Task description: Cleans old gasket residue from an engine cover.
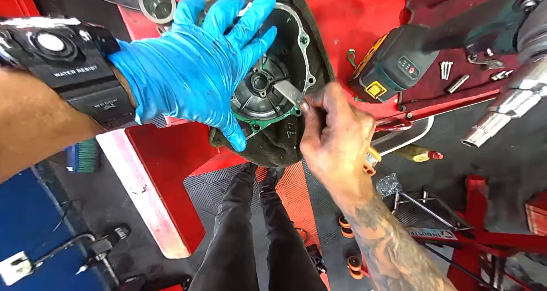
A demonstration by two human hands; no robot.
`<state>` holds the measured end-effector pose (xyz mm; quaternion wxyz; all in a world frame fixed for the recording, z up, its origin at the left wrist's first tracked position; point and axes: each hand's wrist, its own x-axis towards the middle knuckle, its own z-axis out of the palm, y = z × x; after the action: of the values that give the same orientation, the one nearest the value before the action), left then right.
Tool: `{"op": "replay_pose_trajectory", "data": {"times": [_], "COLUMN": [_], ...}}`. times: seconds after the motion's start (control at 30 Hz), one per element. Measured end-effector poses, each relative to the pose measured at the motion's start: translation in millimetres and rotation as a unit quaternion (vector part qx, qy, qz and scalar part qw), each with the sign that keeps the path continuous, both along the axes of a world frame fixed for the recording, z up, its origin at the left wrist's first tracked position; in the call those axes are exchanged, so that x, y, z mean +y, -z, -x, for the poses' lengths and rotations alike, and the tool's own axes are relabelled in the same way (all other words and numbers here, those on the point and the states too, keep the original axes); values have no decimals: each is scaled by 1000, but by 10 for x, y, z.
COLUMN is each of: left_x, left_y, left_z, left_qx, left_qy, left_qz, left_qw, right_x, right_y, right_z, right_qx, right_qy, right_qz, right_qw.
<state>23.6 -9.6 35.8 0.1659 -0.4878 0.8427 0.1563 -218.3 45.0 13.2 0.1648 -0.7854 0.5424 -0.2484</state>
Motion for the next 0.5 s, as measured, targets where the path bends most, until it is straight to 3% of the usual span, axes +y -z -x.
{"op": "replay_pose_trajectory", "data": {"times": [0.17,0.27,0.33,0.5], "left_x": [-34,-114,-141,-140], "left_y": [22,632,842,829], "left_z": [-25,-283,-375,-337], "left_qx": [3,100,127,120], "left_qy": [9,58,62,54], "left_qz": [1,123,151,145], "left_qw": [1000,986,978,981], "right_x": [-19,86,70,250], "right_y": [28,34,35,48], "right_z": [-41,-45,-59,-185], "right_qx": [0,-4,-1,-15], "right_qy": [13,14,22,103], "right_qz": [20,15,25,15], "right_qw": [1000,1000,999,995]}}
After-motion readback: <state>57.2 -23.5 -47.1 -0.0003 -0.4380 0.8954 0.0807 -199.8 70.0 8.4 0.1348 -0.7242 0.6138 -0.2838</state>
